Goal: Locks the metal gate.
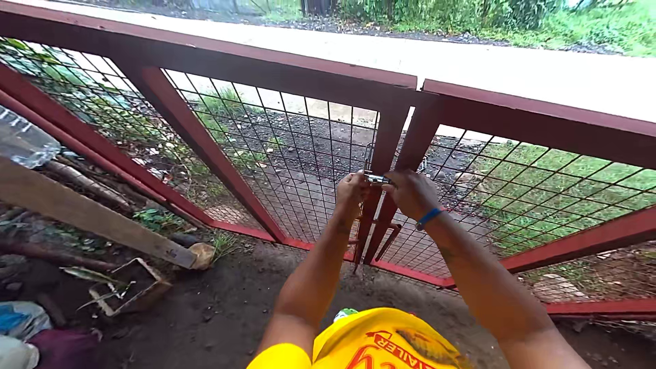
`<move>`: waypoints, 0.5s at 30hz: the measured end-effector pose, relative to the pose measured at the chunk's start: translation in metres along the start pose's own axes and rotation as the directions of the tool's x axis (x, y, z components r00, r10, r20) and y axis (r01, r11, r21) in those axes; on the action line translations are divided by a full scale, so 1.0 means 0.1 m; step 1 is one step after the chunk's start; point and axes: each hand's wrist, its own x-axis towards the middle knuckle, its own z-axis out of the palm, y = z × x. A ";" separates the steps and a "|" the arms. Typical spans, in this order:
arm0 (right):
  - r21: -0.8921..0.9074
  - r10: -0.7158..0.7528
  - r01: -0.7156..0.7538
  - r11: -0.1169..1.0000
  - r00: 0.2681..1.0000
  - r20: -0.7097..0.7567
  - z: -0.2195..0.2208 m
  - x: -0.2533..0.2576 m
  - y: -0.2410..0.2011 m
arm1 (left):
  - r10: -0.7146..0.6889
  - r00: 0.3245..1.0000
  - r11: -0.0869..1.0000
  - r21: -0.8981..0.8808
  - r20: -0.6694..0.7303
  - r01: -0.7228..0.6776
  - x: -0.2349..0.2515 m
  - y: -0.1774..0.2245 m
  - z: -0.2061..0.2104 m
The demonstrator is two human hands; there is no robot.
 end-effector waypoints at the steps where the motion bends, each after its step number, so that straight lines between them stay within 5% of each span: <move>1: -0.016 0.027 -0.027 1.000 1.000 0.012 0.00 0.03 -0.06 | 0.009 1.000 0.999 -0.049 -0.011 -0.009 0.03 -0.02 0.00; 6: -0.061 0.102 -0.097 0.993 0.990 0.095 -0.04 0.12 -0.24 | 0.229 0.973 0.973 0.009 0.023 -0.229 0.09 -0.16 -0.09; 15: -0.052 0.099 -0.096 0.994 0.993 0.058 -0.03 0.15 -0.27 | 0.270 0.956 0.960 0.044 0.114 -0.276 0.14 -0.12 -0.06</move>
